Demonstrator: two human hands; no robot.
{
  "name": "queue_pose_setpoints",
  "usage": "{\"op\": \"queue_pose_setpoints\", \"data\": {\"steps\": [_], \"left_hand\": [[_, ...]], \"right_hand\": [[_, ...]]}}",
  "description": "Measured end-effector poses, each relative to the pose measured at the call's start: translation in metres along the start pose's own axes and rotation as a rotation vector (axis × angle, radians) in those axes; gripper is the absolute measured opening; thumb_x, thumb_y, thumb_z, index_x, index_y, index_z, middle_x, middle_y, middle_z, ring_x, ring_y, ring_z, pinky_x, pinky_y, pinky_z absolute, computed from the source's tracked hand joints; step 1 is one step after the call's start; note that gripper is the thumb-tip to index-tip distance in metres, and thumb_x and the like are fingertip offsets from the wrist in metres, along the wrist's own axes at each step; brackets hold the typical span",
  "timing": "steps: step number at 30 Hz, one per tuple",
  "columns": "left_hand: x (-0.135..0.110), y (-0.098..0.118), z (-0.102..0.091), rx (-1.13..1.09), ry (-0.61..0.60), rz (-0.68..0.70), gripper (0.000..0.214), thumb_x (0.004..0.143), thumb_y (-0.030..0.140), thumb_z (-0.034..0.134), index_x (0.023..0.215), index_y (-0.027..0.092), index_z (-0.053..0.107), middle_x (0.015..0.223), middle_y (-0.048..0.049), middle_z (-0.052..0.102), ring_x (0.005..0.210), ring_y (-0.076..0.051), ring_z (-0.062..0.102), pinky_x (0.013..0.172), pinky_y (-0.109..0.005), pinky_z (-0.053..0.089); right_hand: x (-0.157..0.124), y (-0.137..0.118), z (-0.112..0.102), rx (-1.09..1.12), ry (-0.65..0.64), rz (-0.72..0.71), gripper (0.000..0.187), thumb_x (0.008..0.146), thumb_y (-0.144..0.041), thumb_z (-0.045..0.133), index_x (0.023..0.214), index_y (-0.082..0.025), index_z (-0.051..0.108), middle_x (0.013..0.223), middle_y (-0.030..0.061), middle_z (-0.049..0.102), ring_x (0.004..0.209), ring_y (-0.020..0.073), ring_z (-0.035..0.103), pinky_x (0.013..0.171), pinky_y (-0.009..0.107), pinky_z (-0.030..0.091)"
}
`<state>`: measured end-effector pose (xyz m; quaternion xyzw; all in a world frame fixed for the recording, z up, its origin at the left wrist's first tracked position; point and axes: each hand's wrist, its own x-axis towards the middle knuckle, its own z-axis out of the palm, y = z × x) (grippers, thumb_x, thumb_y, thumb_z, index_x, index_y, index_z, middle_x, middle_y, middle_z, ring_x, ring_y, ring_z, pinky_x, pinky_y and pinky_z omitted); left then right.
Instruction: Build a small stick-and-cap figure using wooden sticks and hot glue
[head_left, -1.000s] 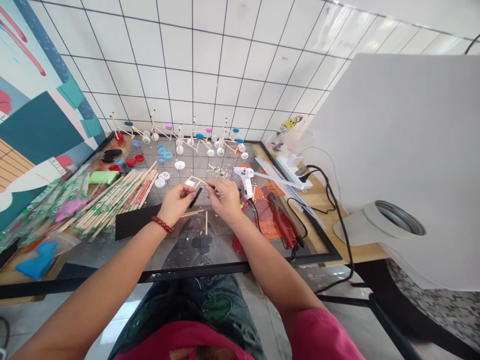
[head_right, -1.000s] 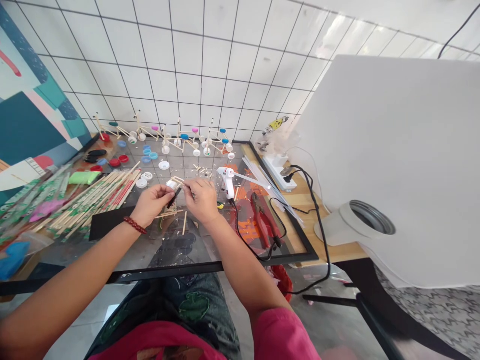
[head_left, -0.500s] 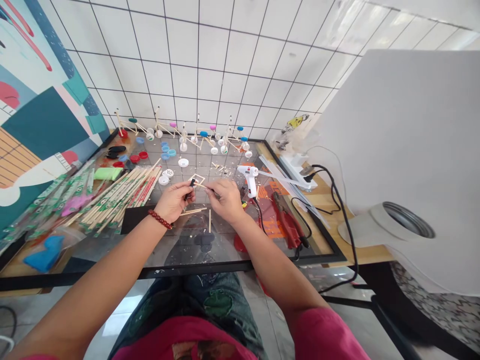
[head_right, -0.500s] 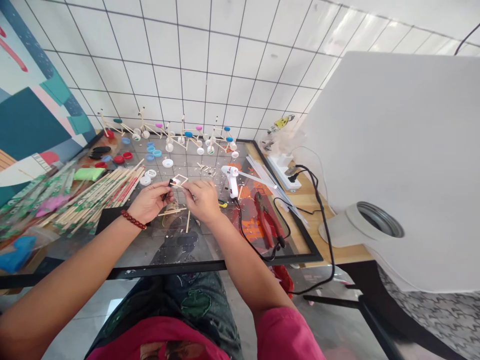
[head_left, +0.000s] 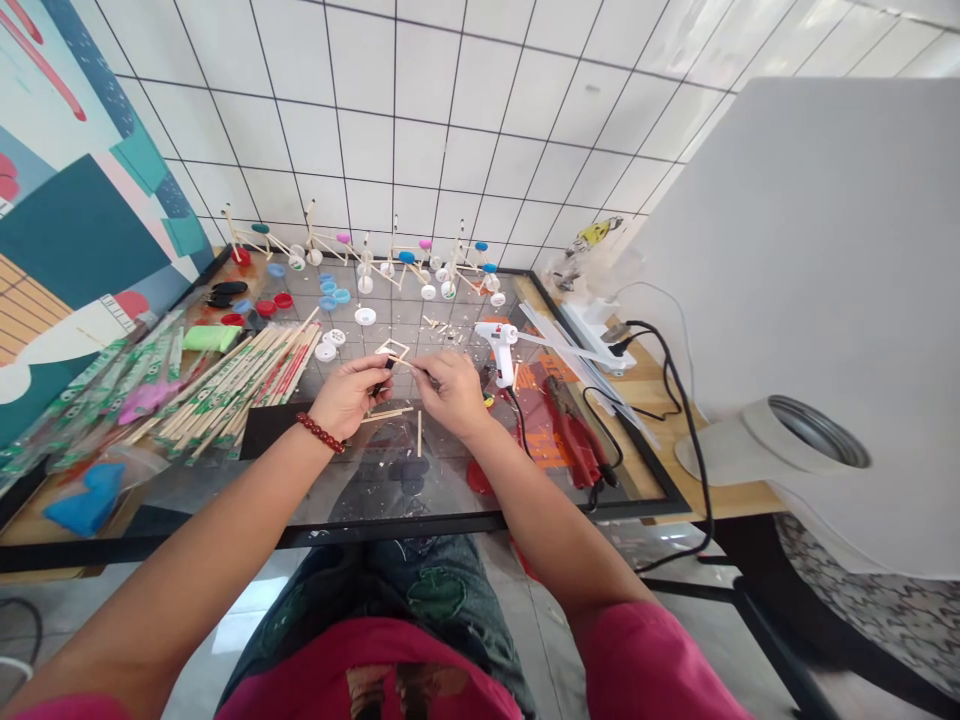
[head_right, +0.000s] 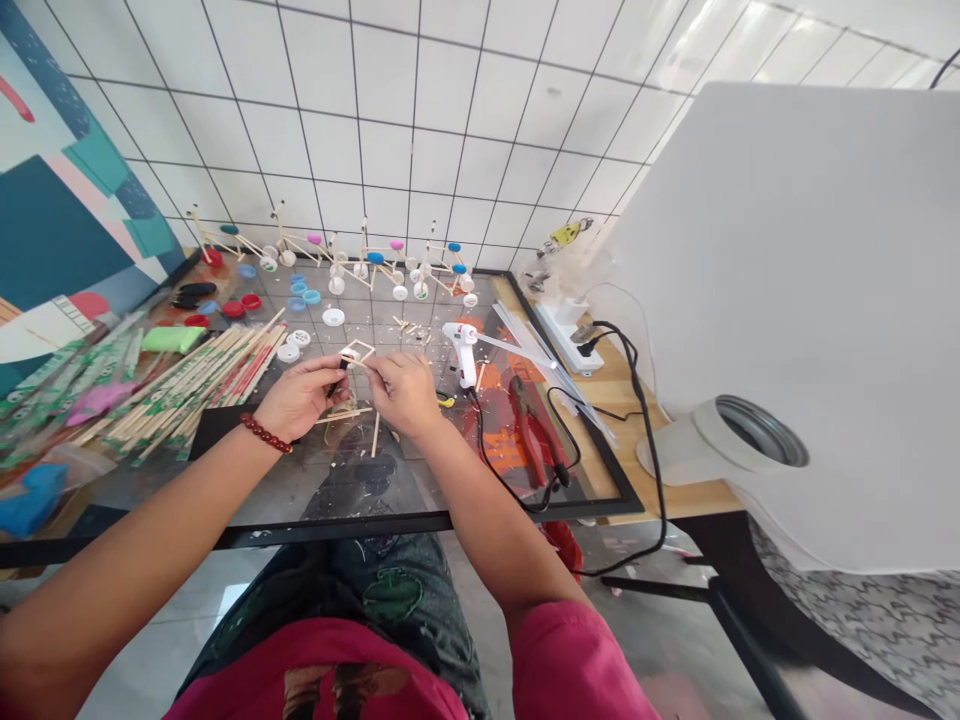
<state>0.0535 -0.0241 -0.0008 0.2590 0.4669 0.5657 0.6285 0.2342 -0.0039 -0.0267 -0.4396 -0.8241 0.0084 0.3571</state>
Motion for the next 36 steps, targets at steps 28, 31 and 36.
{"op": "queue_pose_setpoints", "data": {"steps": [28, 31, 36], "left_hand": [[-0.004, 0.001, 0.003, -0.014, 0.001, 0.071, 0.021, 0.065, -0.002, 0.086, 0.077, 0.014, 0.08, 0.074, -0.0041, 0.075, 0.065, -0.013, 0.067, 0.065, -0.026, 0.054], [-0.007, 0.004, 0.004, -0.055, 0.01, 0.025, 0.016, 0.07, -0.001, 0.083, 0.077, 0.013, 0.079, 0.075, -0.004, 0.076, 0.067, -0.013, 0.068, 0.065, -0.025, 0.056], [-0.007, 0.006, 0.005, -0.076, 0.001, -0.007, 0.016, 0.073, -0.003, 0.08, 0.075, 0.013, 0.078, 0.071, -0.0019, 0.073, 0.064, -0.011, 0.066, 0.062, -0.023, 0.057]], "right_hand": [[-0.001, 0.004, 0.004, 0.033, 0.016, 0.023, 0.022, 0.105, -0.023, 0.062, 0.11, -0.025, 0.083, 0.094, 0.0065, 0.08, 0.094, 0.0233, 0.071, 0.086, 0.036, 0.049], [-0.002, 0.002, 0.003, 0.022, 0.024, 0.012, 0.022, 0.105, -0.024, 0.062, 0.112, -0.025, 0.084, 0.096, 0.0069, 0.08, 0.097, 0.0235, 0.072, 0.088, 0.036, 0.049], [-0.003, -0.001, 0.002, 0.026, 0.026, -0.009, 0.021, 0.105, -0.024, 0.063, 0.112, -0.025, 0.083, 0.1, 0.0069, 0.082, 0.099, 0.0235, 0.072, 0.09, 0.037, 0.048]]}}
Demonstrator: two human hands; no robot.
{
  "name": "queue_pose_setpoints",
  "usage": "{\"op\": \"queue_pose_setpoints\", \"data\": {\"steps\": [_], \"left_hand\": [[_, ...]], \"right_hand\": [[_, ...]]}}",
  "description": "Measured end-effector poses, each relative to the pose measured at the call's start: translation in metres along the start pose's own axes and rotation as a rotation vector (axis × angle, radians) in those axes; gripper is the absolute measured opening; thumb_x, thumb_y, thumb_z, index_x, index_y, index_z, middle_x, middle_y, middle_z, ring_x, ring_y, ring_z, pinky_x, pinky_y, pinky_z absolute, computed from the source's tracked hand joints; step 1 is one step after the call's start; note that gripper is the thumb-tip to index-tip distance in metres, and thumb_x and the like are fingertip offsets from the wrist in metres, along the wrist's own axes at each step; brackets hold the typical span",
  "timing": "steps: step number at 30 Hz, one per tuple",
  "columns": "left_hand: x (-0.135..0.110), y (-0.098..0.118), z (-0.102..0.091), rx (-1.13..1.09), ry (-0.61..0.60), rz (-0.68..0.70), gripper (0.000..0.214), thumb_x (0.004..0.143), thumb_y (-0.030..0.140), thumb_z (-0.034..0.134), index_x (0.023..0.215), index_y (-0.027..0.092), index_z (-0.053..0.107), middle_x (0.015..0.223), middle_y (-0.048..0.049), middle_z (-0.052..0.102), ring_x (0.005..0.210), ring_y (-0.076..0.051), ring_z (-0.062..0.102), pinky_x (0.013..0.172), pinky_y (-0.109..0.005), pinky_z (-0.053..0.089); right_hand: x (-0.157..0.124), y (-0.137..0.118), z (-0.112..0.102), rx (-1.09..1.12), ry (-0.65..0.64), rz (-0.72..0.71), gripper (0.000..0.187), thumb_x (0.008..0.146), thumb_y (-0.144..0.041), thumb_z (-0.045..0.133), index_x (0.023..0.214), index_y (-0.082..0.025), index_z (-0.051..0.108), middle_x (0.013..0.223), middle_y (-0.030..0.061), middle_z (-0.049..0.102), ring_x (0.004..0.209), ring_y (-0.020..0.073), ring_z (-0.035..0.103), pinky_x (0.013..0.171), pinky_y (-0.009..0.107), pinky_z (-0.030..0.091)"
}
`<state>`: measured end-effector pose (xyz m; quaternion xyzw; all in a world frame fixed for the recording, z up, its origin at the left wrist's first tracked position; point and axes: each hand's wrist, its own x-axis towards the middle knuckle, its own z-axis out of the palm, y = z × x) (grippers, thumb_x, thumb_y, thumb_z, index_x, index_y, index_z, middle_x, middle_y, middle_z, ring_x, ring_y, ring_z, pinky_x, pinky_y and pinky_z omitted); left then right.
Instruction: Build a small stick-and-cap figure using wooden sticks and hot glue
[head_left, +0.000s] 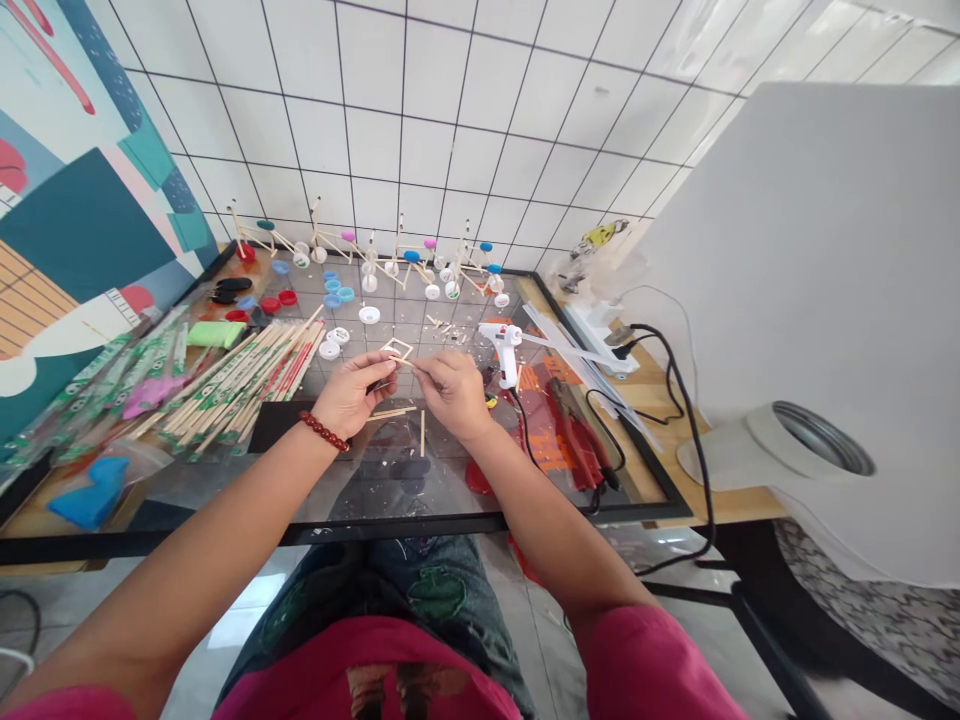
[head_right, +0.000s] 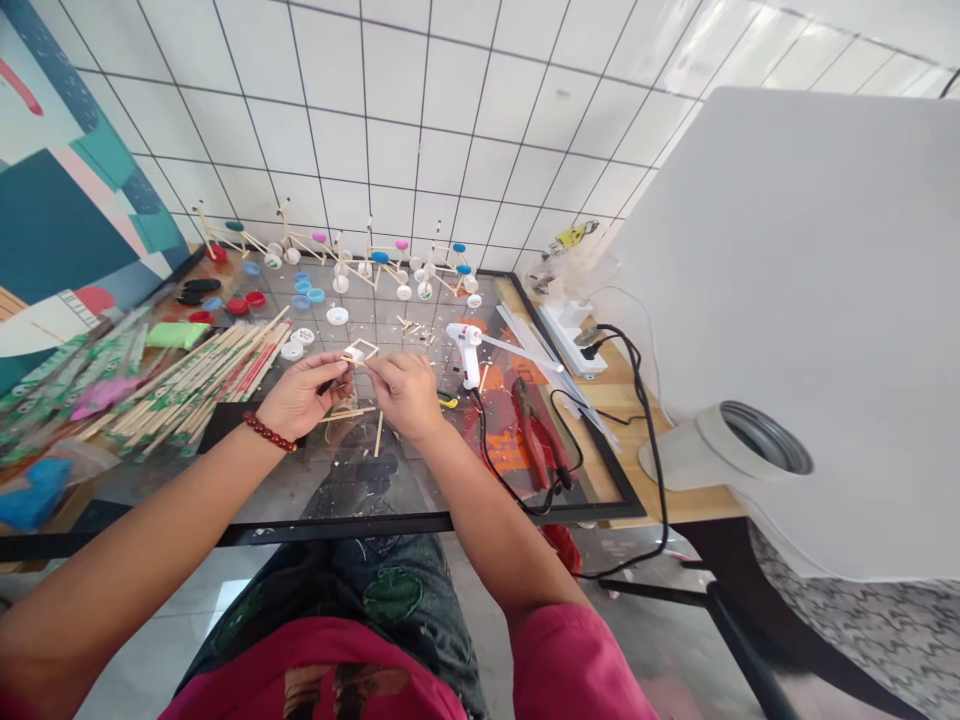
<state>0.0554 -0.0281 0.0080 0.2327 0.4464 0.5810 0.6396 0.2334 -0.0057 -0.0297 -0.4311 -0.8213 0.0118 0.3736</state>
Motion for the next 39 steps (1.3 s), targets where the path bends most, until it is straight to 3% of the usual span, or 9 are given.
{"op": "queue_pose_setpoints", "data": {"steps": [8, 13, 15, 18, 22, 27, 32, 39], "left_hand": [[0.002, -0.002, -0.001, -0.015, 0.009, 0.006, 0.017, 0.074, -0.004, 0.078, 0.078, 0.012, 0.077, 0.076, -0.0053, 0.076, 0.064, -0.012, 0.066, 0.062, -0.023, 0.056], [0.005, -0.003, -0.005, 0.047, 0.013, 0.029, 0.019, 0.069, 0.0, 0.077, 0.082, 0.014, 0.079, 0.065, -0.0016, 0.069, 0.056, -0.011, 0.06, 0.056, -0.023, 0.051], [0.006, -0.006, -0.007, 0.149, 0.037, 0.081, 0.023, 0.065, 0.0, 0.078, 0.082, 0.015, 0.081, 0.062, 0.0001, 0.066, 0.056, -0.012, 0.057, 0.057, -0.024, 0.049], [0.007, -0.01, -0.009, 0.308, 0.088, 0.259, 0.022, 0.06, 0.0, 0.085, 0.073, 0.018, 0.082, 0.071, -0.0007, 0.072, 0.072, -0.016, 0.064, 0.068, -0.024, 0.051], [0.005, -0.012, -0.007, 0.324, 0.05, 0.398, 0.022, 0.059, 0.01, 0.097, 0.073, 0.02, 0.083, 0.085, -0.0023, 0.077, 0.086, -0.017, 0.068, 0.079, -0.025, 0.054], [0.003, -0.008, -0.003, 0.166, 0.057, 0.293, 0.03, 0.052, 0.014, 0.104, 0.069, 0.016, 0.079, 0.077, -0.003, 0.076, 0.076, -0.015, 0.068, 0.079, -0.028, 0.057], [0.003, -0.006, -0.003, 0.1, -0.006, 0.189, 0.037, 0.049, 0.013, 0.105, 0.077, 0.015, 0.081, 0.08, -0.0032, 0.078, 0.076, -0.014, 0.069, 0.078, -0.028, 0.057], [0.007, -0.006, -0.005, 0.08, 0.038, 0.214, 0.035, 0.048, 0.022, 0.107, 0.069, 0.014, 0.079, 0.068, -0.0011, 0.072, 0.065, -0.01, 0.062, 0.067, -0.024, 0.053]], "right_hand": [[0.0, 0.0, 0.0, 0.012, 0.028, 0.018, 0.019, 0.104, -0.023, 0.065, 0.11, -0.026, 0.083, 0.097, 0.0065, 0.082, 0.097, 0.0235, 0.072, 0.089, 0.037, 0.049], [0.0, -0.002, 0.0, 0.06, 0.05, 0.037, 0.019, 0.103, -0.023, 0.065, 0.107, -0.024, 0.083, 0.095, 0.0062, 0.082, 0.094, 0.023, 0.074, 0.088, 0.036, 0.051], [0.001, -0.002, 0.0, 0.079, 0.051, 0.065, 0.019, 0.103, -0.023, 0.064, 0.107, -0.024, 0.082, 0.093, 0.0058, 0.082, 0.091, 0.0222, 0.074, 0.087, 0.035, 0.051], [0.001, -0.002, 0.001, 0.079, 0.035, 0.089, 0.019, 0.103, -0.022, 0.065, 0.108, -0.023, 0.082, 0.092, 0.0056, 0.082, 0.088, 0.0217, 0.074, 0.084, 0.034, 0.051], [0.0, -0.004, 0.002, 0.059, 0.021, 0.057, 0.016, 0.102, -0.022, 0.067, 0.107, -0.024, 0.083, 0.093, 0.0053, 0.083, 0.092, 0.0227, 0.074, 0.085, 0.036, 0.049], [-0.001, -0.007, 0.001, 0.05, 0.004, 0.035, 0.015, 0.103, -0.024, 0.068, 0.106, -0.025, 0.082, 0.096, 0.0051, 0.084, 0.094, 0.0227, 0.074, 0.086, 0.036, 0.048], [-0.001, -0.004, 0.001, 0.032, 0.008, 0.034, 0.014, 0.103, -0.026, 0.068, 0.109, -0.026, 0.081, 0.099, 0.0056, 0.084, 0.096, 0.023, 0.074, 0.087, 0.036, 0.048], [-0.001, -0.002, 0.002, 0.045, 0.02, 0.033, 0.015, 0.1, -0.029, 0.074, 0.113, -0.026, 0.081, 0.101, 0.0068, 0.083, 0.099, 0.0248, 0.074, 0.091, 0.038, 0.05]]}}
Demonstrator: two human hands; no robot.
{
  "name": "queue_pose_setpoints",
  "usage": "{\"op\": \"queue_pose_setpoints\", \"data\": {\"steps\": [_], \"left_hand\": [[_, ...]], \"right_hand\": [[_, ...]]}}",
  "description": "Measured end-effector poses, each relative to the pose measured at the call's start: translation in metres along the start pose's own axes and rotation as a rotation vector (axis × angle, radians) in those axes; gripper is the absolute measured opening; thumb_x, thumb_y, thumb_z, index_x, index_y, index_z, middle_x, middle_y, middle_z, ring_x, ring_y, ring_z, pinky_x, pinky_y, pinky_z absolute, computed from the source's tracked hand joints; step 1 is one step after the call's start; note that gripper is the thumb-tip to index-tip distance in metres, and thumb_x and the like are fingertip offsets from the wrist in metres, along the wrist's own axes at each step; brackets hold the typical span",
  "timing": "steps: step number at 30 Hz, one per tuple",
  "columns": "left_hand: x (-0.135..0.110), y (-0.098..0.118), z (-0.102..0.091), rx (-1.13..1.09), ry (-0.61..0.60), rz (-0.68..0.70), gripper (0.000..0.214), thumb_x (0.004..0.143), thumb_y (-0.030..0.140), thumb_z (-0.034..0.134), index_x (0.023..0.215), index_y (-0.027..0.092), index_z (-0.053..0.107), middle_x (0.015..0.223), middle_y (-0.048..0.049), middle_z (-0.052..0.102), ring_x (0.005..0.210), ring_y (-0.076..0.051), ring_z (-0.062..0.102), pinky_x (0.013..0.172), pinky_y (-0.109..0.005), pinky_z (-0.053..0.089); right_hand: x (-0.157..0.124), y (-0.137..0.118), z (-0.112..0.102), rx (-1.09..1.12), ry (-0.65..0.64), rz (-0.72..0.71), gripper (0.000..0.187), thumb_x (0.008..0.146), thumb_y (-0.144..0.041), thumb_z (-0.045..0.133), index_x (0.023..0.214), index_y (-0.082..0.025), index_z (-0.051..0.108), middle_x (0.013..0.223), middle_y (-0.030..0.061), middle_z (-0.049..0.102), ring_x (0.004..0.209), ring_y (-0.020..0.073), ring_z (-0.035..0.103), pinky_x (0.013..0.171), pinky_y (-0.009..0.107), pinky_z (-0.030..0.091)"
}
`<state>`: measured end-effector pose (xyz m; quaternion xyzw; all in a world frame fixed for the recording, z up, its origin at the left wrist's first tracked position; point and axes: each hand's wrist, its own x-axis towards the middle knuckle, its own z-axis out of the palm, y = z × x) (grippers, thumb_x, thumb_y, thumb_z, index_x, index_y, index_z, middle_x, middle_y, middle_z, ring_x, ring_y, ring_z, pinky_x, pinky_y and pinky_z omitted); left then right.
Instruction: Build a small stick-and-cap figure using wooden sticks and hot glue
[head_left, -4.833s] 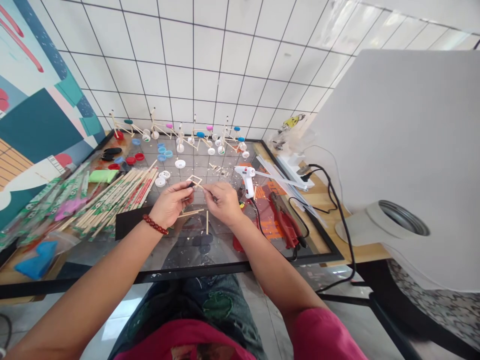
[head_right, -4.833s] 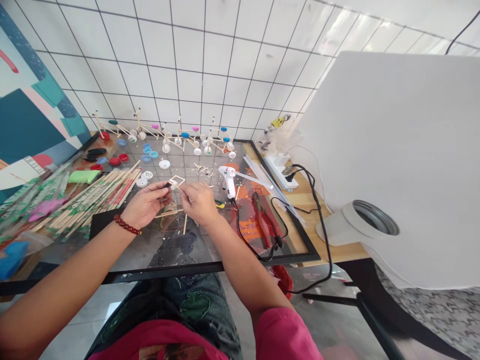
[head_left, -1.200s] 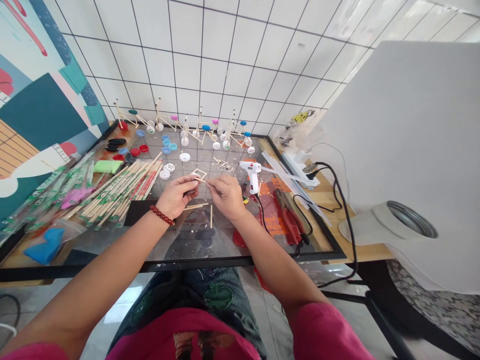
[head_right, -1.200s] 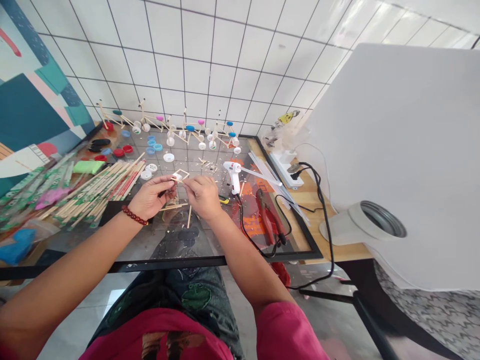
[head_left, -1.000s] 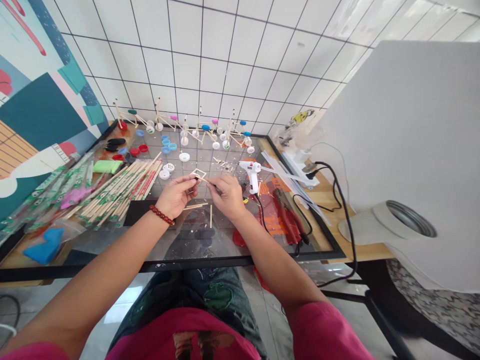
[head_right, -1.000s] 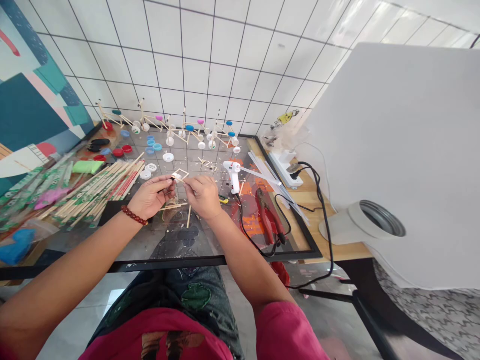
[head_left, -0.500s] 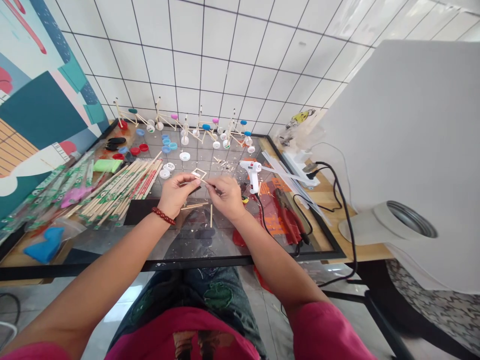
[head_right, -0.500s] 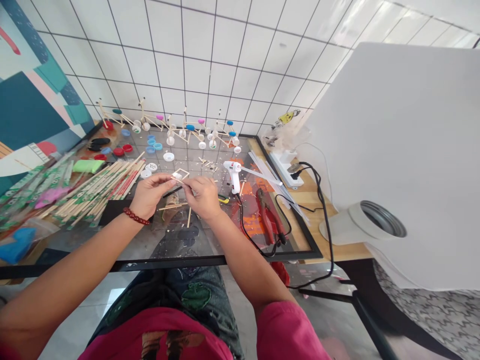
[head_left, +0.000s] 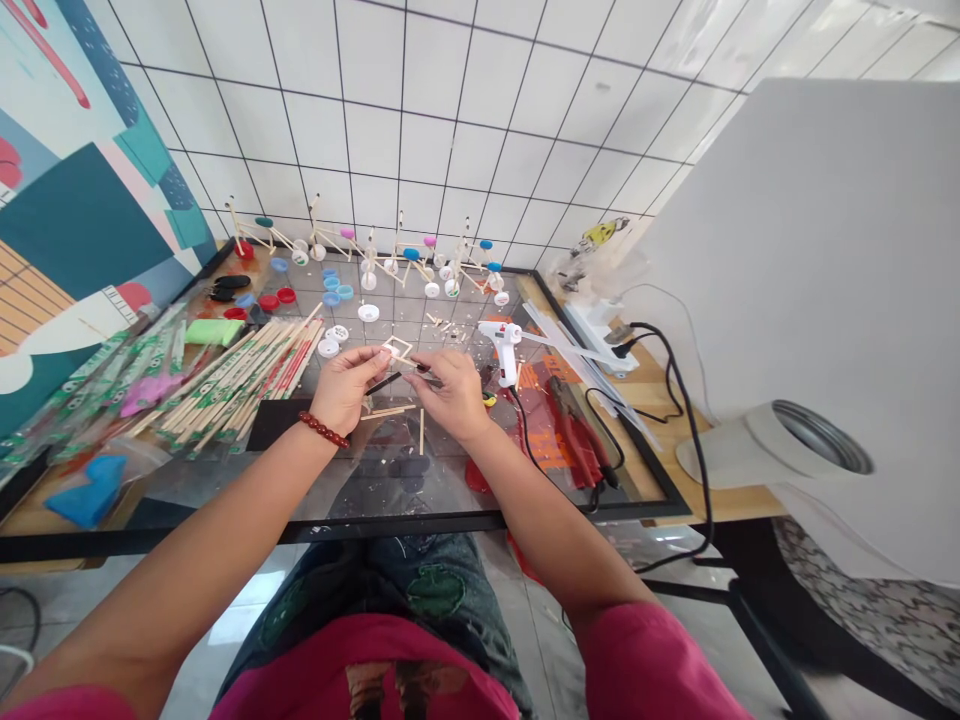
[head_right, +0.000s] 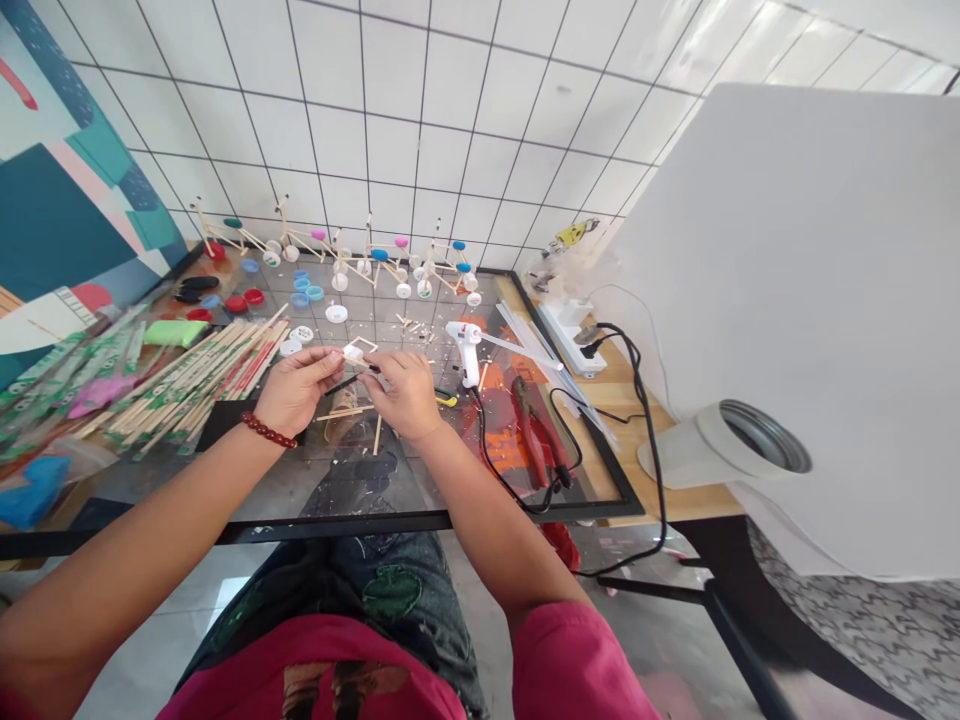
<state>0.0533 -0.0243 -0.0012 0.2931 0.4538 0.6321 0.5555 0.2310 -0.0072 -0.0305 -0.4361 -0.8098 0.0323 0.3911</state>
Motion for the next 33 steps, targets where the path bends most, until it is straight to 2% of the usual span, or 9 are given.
{"op": "queue_pose_setpoints", "data": {"steps": [6, 11, 15, 18, 20, 22, 25, 27, 33], "left_hand": [[0.001, -0.003, -0.001, 0.019, 0.02, 0.025, 0.036, 0.045, 0.02, 0.107, 0.07, 0.015, 0.081, 0.073, -0.0038, 0.077, 0.07, -0.013, 0.066, 0.071, -0.027, 0.055], [0.003, -0.007, -0.002, 0.046, 0.013, 0.057, 0.03, 0.05, 0.015, 0.105, 0.07, 0.016, 0.082, 0.075, -0.0052, 0.078, 0.077, -0.017, 0.07, 0.076, -0.03, 0.057], [0.005, -0.01, -0.004, 0.065, -0.024, 0.087, 0.031, 0.05, 0.024, 0.105, 0.072, 0.017, 0.083, 0.079, -0.0064, 0.08, 0.079, -0.017, 0.072, 0.079, -0.03, 0.059], [0.007, -0.012, -0.007, 0.133, -0.045, 0.114, 0.036, 0.05, 0.036, 0.104, 0.076, 0.018, 0.084, 0.083, -0.0076, 0.081, 0.081, -0.021, 0.074, 0.08, -0.034, 0.061], [0.008, -0.012, -0.01, 0.269, -0.041, 0.218, 0.033, 0.056, 0.041, 0.1, 0.076, 0.02, 0.085, 0.084, -0.0078, 0.082, 0.083, -0.023, 0.075, 0.079, -0.037, 0.062], [0.008, -0.01, -0.013, 0.457, -0.051, 0.391, 0.024, 0.065, 0.041, 0.093, 0.076, 0.021, 0.085, 0.085, -0.0071, 0.081, 0.083, -0.023, 0.075, 0.079, -0.037, 0.062], [0.009, -0.007, -0.017, 0.722, -0.08, 0.654, 0.014, 0.075, 0.035, 0.081, 0.077, 0.021, 0.084, 0.086, -0.0056, 0.08, 0.077, -0.02, 0.073, 0.077, -0.034, 0.061], [0.01, -0.007, -0.019, 0.836, -0.082, 0.776, 0.013, 0.078, 0.031, 0.076, 0.079, 0.021, 0.083, 0.087, -0.0052, 0.08, 0.073, -0.018, 0.071, 0.076, -0.033, 0.06], [0.012, -0.011, -0.022, 0.982, -0.062, 0.903, 0.012, 0.081, 0.024, 0.07, 0.081, 0.021, 0.082, 0.089, -0.0045, 0.08, 0.074, -0.017, 0.071, 0.076, -0.03, 0.058]], "right_hand": [[0.0, -0.002, -0.002, -0.001, -0.008, 0.019, 0.011, 0.102, -0.027, 0.071, 0.103, -0.026, 0.082, 0.095, 0.0052, 0.083, 0.093, 0.0235, 0.074, 0.088, 0.038, 0.049], [0.0, -0.002, -0.001, 0.046, -0.026, 0.057, 0.009, 0.099, -0.024, 0.074, 0.097, -0.025, 0.082, 0.088, 0.0034, 0.081, 0.087, 0.0214, 0.073, 0.087, 0.036, 0.048], [0.0, 0.0, 0.001, 0.065, -0.01, 0.082, 0.009, 0.098, -0.026, 0.074, 0.094, -0.025, 0.082, 0.084, 0.0027, 0.08, 0.082, 0.0206, 0.071, 0.086, 0.036, 0.049], [0.0, 0.001, 0.002, 0.079, 0.023, 0.093, 0.009, 0.098, -0.026, 0.075, 0.091, -0.024, 0.082, 0.082, 0.0022, 0.079, 0.08, 0.02, 0.07, 0.085, 0.036, 0.048], [0.0, 0.0, 0.002, 0.072, 0.026, 0.08, 0.008, 0.097, -0.025, 0.076, 0.091, -0.024, 0.082, 0.083, 0.0024, 0.079, 0.082, 0.0204, 0.07, 0.085, 0.036, 0.047], [0.0, -0.001, 0.001, 0.045, 0.013, 0.051, 0.007, 0.097, -0.024, 0.076, 0.093, -0.024, 0.081, 0.085, 0.0031, 0.079, 0.086, 0.0217, 0.071, 0.086, 0.036, 0.046], [-0.001, -0.003, -0.001, -0.01, -0.016, 0.007, 0.008, 0.099, -0.023, 0.073, 0.096, -0.025, 0.081, 0.089, 0.0039, 0.081, 0.091, 0.0232, 0.071, 0.087, 0.037, 0.044], [-0.001, -0.004, -0.002, -0.04, -0.034, -0.011, 0.01, 0.1, -0.023, 0.071, 0.096, -0.024, 0.08, 0.09, 0.0041, 0.081, 0.092, 0.0234, 0.07, 0.087, 0.038, 0.042], [-0.001, -0.004, -0.003, -0.082, -0.086, -0.028, 0.011, 0.101, -0.022, 0.069, 0.098, -0.023, 0.08, 0.09, 0.0049, 0.079, 0.093, 0.0237, 0.069, 0.086, 0.037, 0.04]]}}
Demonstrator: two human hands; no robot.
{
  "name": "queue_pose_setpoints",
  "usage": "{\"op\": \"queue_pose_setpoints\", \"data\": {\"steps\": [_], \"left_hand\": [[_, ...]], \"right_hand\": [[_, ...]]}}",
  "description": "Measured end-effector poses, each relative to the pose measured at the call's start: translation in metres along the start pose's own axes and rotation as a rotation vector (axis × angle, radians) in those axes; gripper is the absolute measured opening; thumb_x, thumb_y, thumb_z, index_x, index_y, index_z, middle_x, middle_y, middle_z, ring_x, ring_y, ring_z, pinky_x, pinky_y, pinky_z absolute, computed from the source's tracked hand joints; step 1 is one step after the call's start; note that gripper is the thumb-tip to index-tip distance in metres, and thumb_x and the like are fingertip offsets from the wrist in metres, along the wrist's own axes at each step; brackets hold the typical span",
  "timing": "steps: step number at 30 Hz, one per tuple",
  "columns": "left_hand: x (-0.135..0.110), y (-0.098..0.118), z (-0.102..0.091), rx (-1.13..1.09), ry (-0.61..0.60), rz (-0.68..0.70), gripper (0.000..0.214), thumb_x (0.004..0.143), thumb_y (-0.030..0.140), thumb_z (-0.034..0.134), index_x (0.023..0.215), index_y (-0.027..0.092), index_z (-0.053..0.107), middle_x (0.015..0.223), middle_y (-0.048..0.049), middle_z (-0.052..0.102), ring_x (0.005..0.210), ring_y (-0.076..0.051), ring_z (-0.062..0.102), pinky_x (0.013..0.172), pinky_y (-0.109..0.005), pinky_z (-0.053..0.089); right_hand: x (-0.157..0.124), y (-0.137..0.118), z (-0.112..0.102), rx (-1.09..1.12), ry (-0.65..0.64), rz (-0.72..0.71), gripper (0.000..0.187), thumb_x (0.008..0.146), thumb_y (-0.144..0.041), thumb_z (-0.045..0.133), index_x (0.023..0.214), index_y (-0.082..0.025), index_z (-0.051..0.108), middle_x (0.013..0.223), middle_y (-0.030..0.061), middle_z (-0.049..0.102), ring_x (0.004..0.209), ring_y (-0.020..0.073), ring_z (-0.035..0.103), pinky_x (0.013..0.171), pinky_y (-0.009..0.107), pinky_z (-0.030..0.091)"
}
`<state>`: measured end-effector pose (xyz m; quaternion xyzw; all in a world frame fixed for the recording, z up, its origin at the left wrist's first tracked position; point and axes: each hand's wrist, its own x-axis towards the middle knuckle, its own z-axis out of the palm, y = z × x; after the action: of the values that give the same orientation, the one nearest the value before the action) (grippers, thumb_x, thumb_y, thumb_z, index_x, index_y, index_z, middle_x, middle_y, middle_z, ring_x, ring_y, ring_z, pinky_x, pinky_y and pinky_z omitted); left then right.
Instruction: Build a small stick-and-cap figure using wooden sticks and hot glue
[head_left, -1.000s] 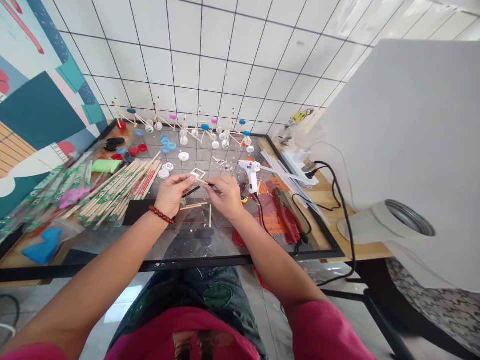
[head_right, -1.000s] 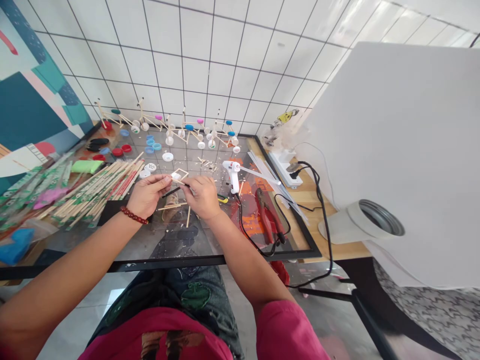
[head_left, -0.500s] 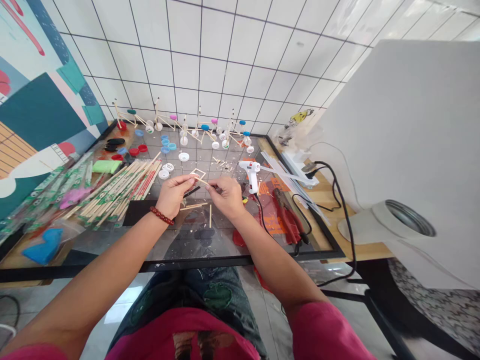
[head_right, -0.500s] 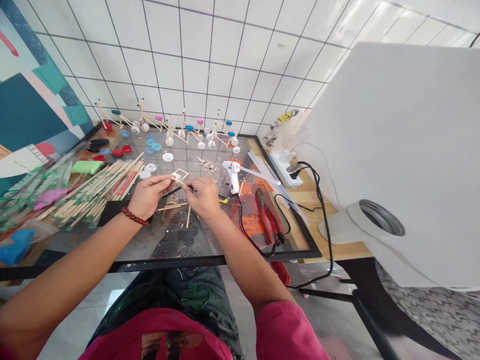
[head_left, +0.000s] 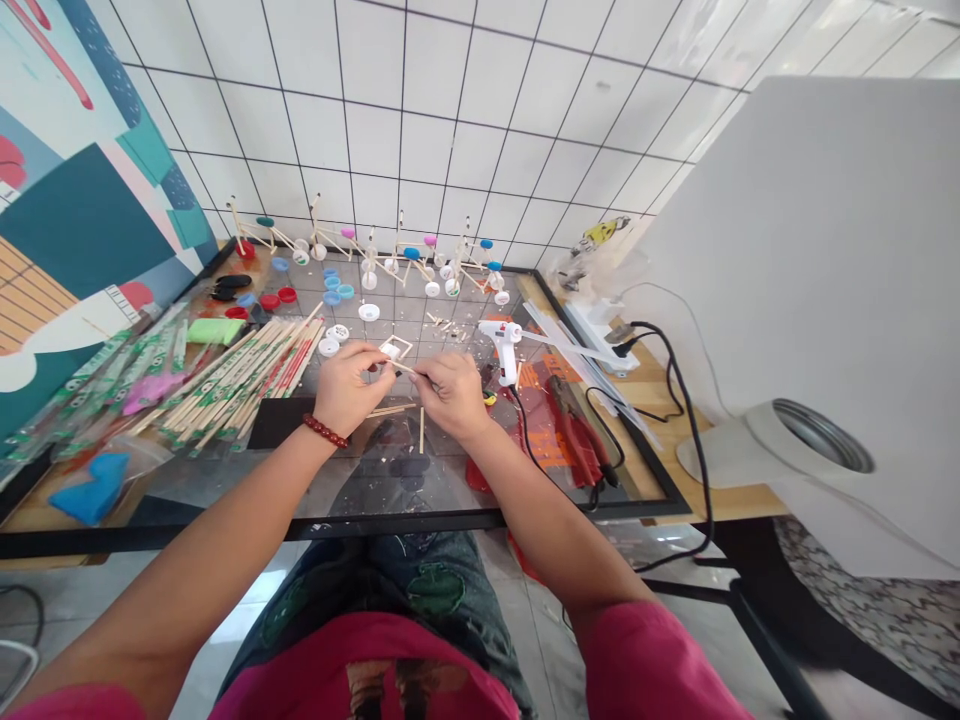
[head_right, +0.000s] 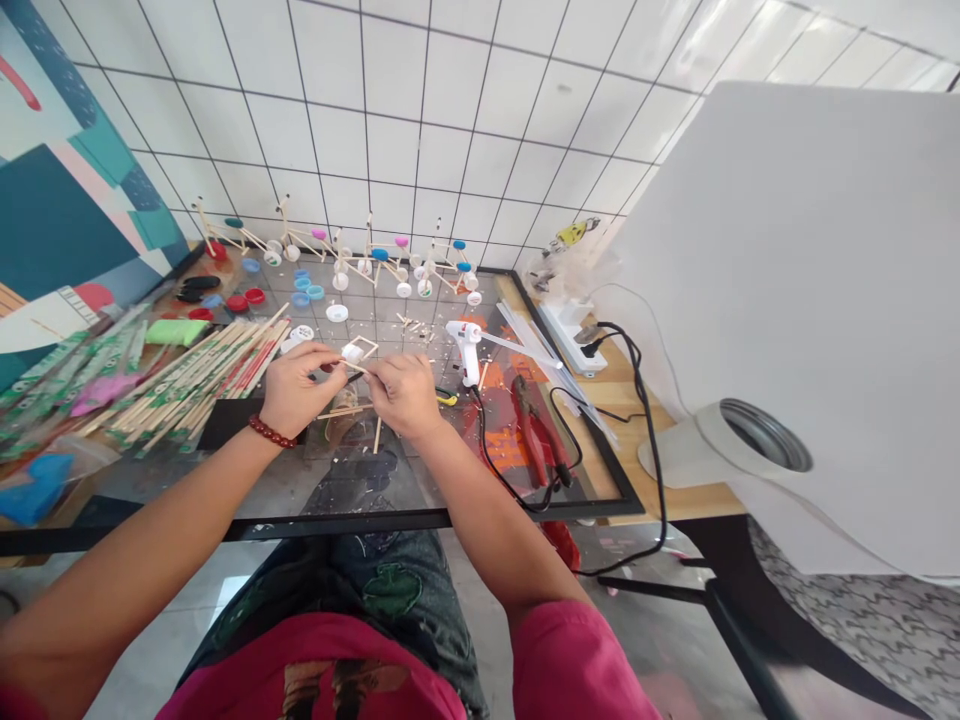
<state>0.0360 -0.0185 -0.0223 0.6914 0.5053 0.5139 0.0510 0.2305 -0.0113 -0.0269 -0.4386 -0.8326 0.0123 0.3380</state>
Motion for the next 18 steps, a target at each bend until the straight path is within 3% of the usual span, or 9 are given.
{"op": "queue_pose_setpoints", "data": {"steps": [9, 12, 18], "left_hand": [[0.0015, -0.0001, -0.0032, -0.004, -0.062, -0.004, 0.02, 0.088, 0.024, 0.063, 0.086, 0.021, 0.083, 0.096, -0.0064, 0.081, 0.088, -0.02, 0.074, 0.087, -0.032, 0.059], [0.0013, 0.0018, -0.0033, -0.034, -0.061, 0.016, 0.021, 0.089, 0.026, 0.063, 0.091, 0.02, 0.083, 0.099, -0.0067, 0.081, 0.084, -0.019, 0.074, 0.086, -0.033, 0.06], [0.0013, 0.0024, -0.0022, -0.023, -0.03, 0.013, 0.016, 0.086, 0.026, 0.066, 0.083, 0.021, 0.081, 0.088, -0.0047, 0.081, 0.077, -0.018, 0.072, 0.08, -0.031, 0.06]], "right_hand": [[0.0, -0.001, 0.0009, 0.07, 0.023, 0.039, 0.01, 0.1, -0.02, 0.069, 0.095, -0.022, 0.079, 0.089, 0.0046, 0.079, 0.092, 0.0233, 0.07, 0.087, 0.037, 0.042], [0.0, -0.0003, 0.0014, 0.077, 0.05, 0.063, 0.01, 0.1, -0.022, 0.07, 0.095, -0.023, 0.078, 0.088, 0.0043, 0.079, 0.092, 0.0232, 0.07, 0.086, 0.037, 0.042], [-0.0011, 0.0006, 0.0026, 0.034, 0.064, 0.028, 0.01, 0.1, -0.023, 0.069, 0.096, -0.025, 0.078, 0.088, 0.004, 0.079, 0.091, 0.0236, 0.068, 0.085, 0.037, 0.042]]}}
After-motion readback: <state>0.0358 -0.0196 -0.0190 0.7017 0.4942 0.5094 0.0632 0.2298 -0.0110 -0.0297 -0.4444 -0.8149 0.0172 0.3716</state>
